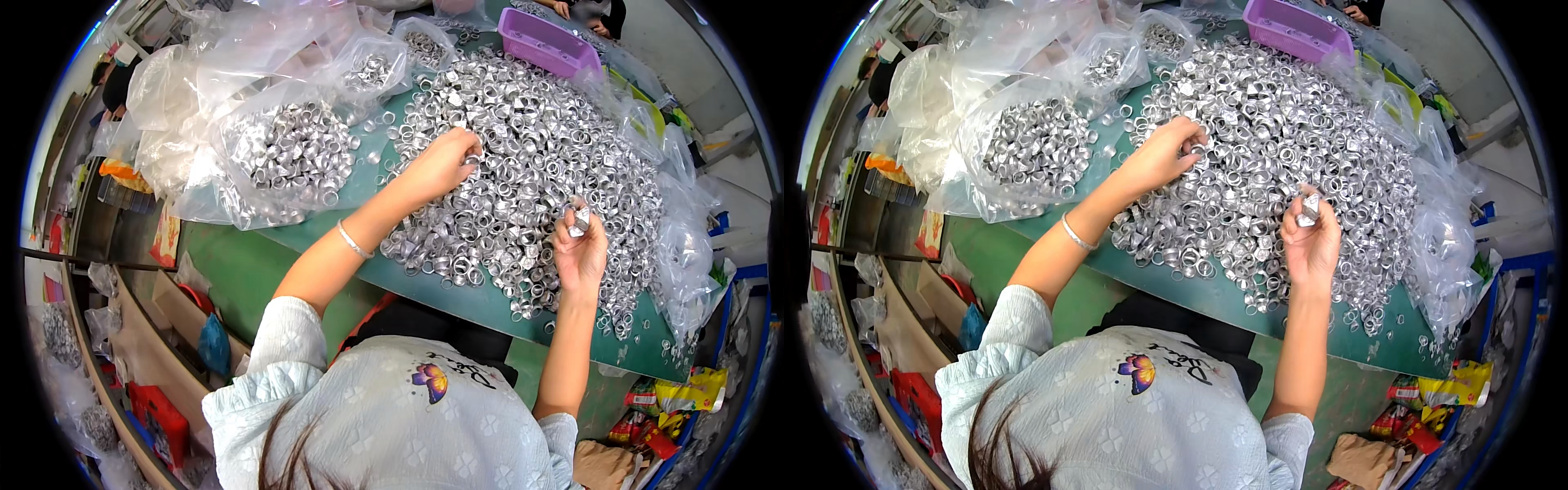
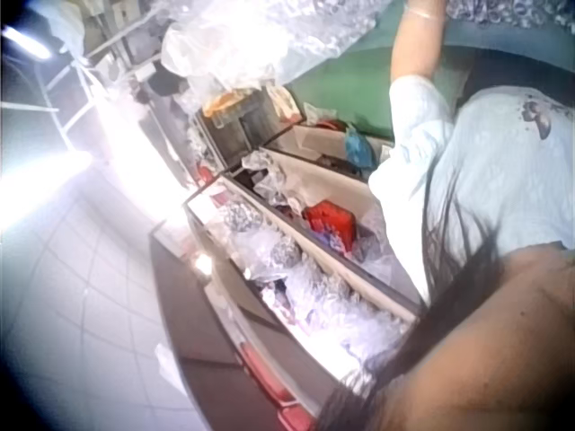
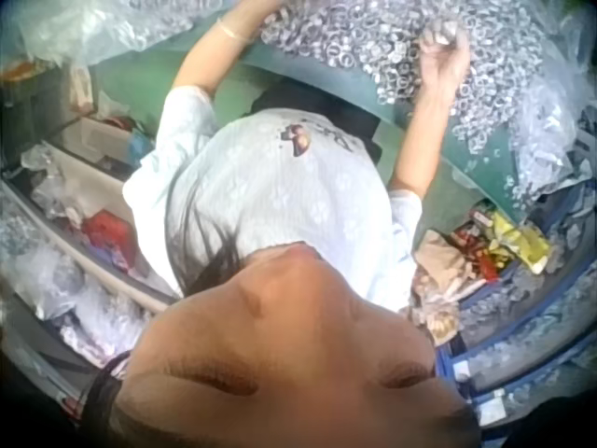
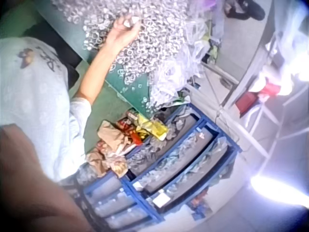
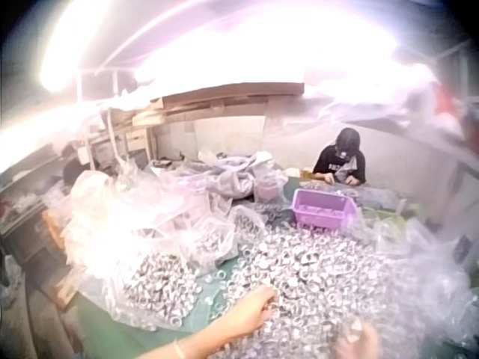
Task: The person sorts metal rings from a large pile on a workbench by hand, picking up individual rings and placing them into clear plastic bags.
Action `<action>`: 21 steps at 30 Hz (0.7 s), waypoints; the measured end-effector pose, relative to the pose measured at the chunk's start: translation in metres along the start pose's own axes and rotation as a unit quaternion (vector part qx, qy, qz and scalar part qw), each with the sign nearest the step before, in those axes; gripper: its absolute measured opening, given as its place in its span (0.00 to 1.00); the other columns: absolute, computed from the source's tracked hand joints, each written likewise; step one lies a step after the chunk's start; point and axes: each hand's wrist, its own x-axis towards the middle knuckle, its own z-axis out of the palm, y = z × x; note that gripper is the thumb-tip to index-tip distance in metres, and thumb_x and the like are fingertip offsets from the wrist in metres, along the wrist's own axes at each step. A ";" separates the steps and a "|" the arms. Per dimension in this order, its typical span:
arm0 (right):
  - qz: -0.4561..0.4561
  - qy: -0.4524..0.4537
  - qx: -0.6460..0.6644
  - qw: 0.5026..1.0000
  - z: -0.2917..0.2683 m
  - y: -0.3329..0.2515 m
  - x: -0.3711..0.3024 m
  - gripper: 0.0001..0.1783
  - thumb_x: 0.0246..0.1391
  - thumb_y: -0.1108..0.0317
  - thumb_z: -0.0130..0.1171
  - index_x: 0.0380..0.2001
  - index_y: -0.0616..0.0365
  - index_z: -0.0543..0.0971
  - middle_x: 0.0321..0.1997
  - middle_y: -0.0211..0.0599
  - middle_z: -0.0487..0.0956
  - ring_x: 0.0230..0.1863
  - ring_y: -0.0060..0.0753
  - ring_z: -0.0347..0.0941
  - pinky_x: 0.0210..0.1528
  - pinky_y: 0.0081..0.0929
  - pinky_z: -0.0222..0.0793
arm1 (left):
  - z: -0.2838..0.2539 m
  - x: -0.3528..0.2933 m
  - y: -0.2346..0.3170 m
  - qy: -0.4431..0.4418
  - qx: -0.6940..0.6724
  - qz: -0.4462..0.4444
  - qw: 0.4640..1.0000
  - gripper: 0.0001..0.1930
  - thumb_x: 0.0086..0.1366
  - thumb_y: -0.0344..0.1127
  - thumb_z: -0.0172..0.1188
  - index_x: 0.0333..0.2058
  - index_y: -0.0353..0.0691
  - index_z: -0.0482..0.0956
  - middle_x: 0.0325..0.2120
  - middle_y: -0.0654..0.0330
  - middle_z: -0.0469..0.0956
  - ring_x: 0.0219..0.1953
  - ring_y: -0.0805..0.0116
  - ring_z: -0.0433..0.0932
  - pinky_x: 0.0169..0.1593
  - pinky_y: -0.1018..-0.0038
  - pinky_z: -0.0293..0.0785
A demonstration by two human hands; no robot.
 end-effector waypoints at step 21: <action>-0.150 -0.055 -0.698 0.698 0.064 0.061 0.067 0.09 0.50 0.66 0.57 0.26 0.61 0.79 0.24 0.42 0.80 0.23 0.37 0.76 0.27 0.32 0.70 | -0.006 -0.054 -0.023 0.117 0.046 -0.028 0.992 0.16 0.56 0.24 0.55 0.45 0.37 0.73 0.38 0.51 0.73 0.42 0.55 0.72 0.46 0.68 0.68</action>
